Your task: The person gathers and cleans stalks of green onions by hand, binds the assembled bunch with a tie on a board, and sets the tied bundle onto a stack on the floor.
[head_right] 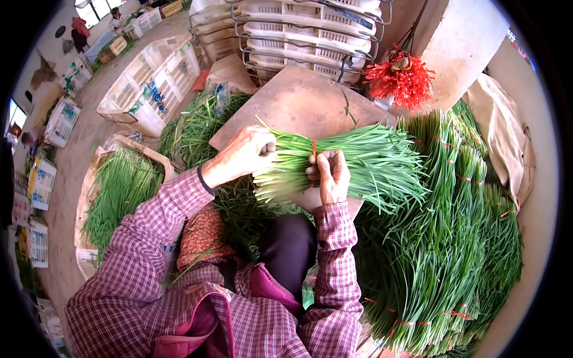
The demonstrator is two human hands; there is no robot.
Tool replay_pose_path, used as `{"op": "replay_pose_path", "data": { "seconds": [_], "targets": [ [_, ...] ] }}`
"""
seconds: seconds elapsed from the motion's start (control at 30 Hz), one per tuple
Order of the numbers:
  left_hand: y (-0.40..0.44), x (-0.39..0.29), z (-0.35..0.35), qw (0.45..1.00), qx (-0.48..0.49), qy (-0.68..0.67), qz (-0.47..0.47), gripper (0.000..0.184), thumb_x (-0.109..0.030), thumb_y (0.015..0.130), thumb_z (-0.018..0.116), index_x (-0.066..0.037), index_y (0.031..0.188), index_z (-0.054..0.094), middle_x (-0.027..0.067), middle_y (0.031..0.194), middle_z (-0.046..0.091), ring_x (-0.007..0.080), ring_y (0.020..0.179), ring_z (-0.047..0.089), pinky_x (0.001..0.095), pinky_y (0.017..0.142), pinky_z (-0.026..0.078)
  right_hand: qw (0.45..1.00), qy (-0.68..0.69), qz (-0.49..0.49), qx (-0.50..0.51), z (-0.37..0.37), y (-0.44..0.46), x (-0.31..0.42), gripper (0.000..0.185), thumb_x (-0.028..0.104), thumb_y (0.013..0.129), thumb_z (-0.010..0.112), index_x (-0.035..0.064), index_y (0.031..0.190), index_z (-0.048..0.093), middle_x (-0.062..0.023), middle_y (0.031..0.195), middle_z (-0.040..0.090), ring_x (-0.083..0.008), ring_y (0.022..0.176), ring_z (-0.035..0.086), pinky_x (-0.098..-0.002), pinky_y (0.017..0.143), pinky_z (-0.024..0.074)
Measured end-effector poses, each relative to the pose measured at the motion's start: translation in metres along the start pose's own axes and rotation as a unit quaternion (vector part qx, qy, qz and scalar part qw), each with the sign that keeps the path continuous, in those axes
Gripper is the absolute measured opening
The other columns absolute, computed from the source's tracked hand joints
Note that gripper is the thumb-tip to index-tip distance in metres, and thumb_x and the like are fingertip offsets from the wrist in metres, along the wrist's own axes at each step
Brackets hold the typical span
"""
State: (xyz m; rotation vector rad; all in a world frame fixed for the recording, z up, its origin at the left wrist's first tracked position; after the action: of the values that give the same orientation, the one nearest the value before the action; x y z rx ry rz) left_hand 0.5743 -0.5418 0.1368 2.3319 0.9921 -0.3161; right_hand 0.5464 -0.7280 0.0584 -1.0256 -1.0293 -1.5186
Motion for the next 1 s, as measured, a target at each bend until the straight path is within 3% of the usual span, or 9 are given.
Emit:
{"op": "replay_pose_path", "data": {
  "seconds": [0.2,0.33,0.37,0.4,0.47,0.5,0.63,0.8,1.0],
  "targets": [
    [-0.018,0.014,-0.007,0.998,0.016,-0.060,-0.024,0.019,-0.011,0.073,0.069,0.001,0.070,0.055,0.0092,0.065,0.052,0.0240,0.062,0.056,0.0363,0.059,0.045,1.000,0.005,0.004,0.006,0.002,0.002,-0.001,0.008,0.013,0.096,0.054,0.0065,0.094,0.049,-0.0041,0.084,0.064,-0.0083,0.062,0.057,-0.0214,0.056,0.0475],
    [-0.009,-0.016,-0.042,0.995,-0.085,0.055,0.009,0.027,-0.016,0.071,0.073,-0.003,0.089,0.059,0.0100,0.092,0.054,0.0252,0.091,0.054,0.0374,0.080,0.046,1.000,-0.023,0.010,0.007,0.002,0.001,0.003,0.009,0.012,0.096,0.053,0.0058,0.092,0.049,-0.0040,0.083,0.063,-0.0082,0.062,0.057,-0.0208,0.051,0.0459],
    [-0.002,-0.016,-0.038,0.997,-0.027,0.069,-0.013,0.058,-0.030,0.068,0.078,-0.003,0.113,0.054,0.0149,0.113,0.052,0.0304,0.110,0.050,0.0407,0.096,0.041,0.999,-0.042,0.013,0.015,0.004,0.001,0.003,0.009,0.012,0.096,0.053,0.0055,0.091,0.050,-0.0039,0.083,0.063,-0.0082,0.062,0.057,-0.0206,0.050,0.0453],
    [0.003,-0.013,-0.034,0.997,-0.027,0.069,-0.014,0.058,-0.030,0.068,0.078,-0.003,0.113,0.054,0.0149,0.113,0.052,0.0304,0.110,0.050,0.0407,0.096,0.041,0.999,-0.043,0.013,0.016,0.004,0.002,0.004,0.009,0.012,0.096,0.053,0.0055,0.091,0.050,-0.0039,0.083,0.063,-0.0082,0.062,0.057,-0.0206,0.050,0.0453],
    [0.011,-0.006,-0.013,0.992,-0.011,0.107,0.067,0.095,-0.051,0.063,0.078,0.002,0.132,0.040,0.0229,0.127,0.048,0.0362,0.123,0.044,0.0448,0.106,0.033,0.996,-0.079,-0.008,0.035,0.006,0.004,0.008,0.010,0.012,0.096,0.053,0.0050,0.090,0.050,-0.0039,0.082,0.063,-0.0083,0.062,0.057,-0.0206,0.047,0.0442],
    [0.015,0.006,0.006,0.988,0.100,0.109,0.035,0.122,-0.066,0.058,0.075,0.006,0.141,0.024,0.0291,0.135,0.041,0.0399,0.130,0.037,0.0490,0.111,0.025,0.996,-0.081,-0.009,0.035,0.007,0.004,0.009,0.010,0.012,0.096,0.053,0.0050,0.090,0.050,-0.0039,0.082,0.063,-0.0083,0.062,0.057,-0.0206,0.047,0.0442],
    [-0.006,0.016,0.039,0.950,0.296,0.098,-0.024,0.131,-0.069,0.054,0.076,0.008,0.143,0.019,0.0290,0.130,0.045,0.0391,0.122,0.045,0.0518,0.104,0.031,0.998,-0.056,0.019,0.029,0.000,0.005,0.003,0.009,0.013,0.096,0.053,0.0062,0.092,0.049,-0.0032,0.083,0.062,-0.0075,0.060,0.056,-0.0202,0.047,0.0456],
    [-0.041,-0.006,0.048,0.974,0.168,0.124,-0.086,0.140,-0.051,0.046,0.088,0.003,0.147,0.007,0.0287,0.122,0.043,0.0415,0.112,0.048,0.0493,0.098,0.036,0.997,-0.076,0.011,0.029,0.007,0.004,0.001,0.007,0.012,0.096,0.053,0.0053,0.093,0.051,-0.0013,0.080,0.062,-0.0057,0.060,0.054,-0.0191,0.049,0.0429],
    [-0.037,0.012,0.051,0.991,0.075,0.059,-0.092,0.102,-0.033,0.055,0.082,-0.004,0.140,0.032,0.0239,0.116,0.053,0.0391,0.101,0.057,0.0465,0.086,0.048,0.987,-0.146,-0.072,0.001,0.018,0.009,0.027,0.009,0.007,0.093,0.054,0.0024,0.086,0.051,-0.0031,0.071,0.062,-0.0069,0.051,0.053,-0.0216,0.043,0.0426]
  ]
}}
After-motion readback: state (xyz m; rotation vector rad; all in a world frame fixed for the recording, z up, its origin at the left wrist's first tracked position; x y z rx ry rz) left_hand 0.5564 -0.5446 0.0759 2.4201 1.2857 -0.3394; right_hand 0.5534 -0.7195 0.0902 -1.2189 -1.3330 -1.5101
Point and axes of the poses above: each hand's wrist, its own y-axis towards the middle knuckle, its own z-axis out of the palm, x = y × z, the point moved 7 cm from there along y, towards the middle knuckle
